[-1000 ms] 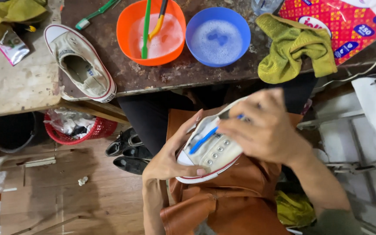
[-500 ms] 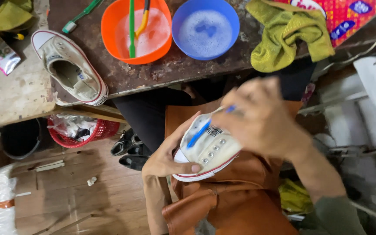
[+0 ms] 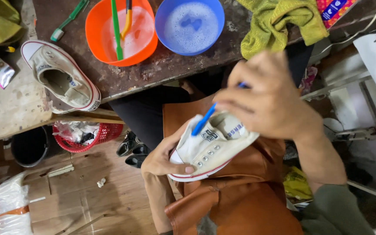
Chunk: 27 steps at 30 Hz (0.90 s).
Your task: The person scrubs the upper and interior of a white canvas sneaker using a blue toothbrush dipped in soapy water, then wipes the shoe with a tissue. The other shoe remains on the table.
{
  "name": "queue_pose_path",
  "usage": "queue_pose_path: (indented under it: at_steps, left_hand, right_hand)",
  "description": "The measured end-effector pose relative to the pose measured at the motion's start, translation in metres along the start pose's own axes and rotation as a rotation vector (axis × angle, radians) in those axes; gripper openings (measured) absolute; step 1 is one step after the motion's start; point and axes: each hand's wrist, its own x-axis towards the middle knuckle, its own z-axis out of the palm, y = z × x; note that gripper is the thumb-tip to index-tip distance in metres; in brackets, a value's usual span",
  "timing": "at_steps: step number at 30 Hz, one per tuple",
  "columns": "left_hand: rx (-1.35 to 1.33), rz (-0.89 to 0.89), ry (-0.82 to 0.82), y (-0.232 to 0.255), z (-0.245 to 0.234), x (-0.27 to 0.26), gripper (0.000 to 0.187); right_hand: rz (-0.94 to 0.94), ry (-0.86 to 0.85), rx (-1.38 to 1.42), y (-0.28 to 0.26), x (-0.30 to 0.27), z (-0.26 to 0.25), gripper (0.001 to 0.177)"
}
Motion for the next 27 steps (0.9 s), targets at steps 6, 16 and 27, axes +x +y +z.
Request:
queue_pose_path:
  at_steps: [6,16,27]
  left_hand:
    - [0.124,-0.017,0.007,-0.001,-0.002,0.002,0.102]
    - [0.215,-0.008,-0.151,0.003,0.004,0.01,0.098]
    - [0.128,0.041,-0.204,-0.001,0.008,0.028,0.091]
  right_hand:
    - [0.036,0.035,-0.078,-0.026,-0.005,0.002,0.011]
    - [0.364,0.193,-0.019,-0.047,-0.038,-0.022,0.015]
    - [0.383,0.113,-0.026,-0.064,-0.042,-0.014,0.013]
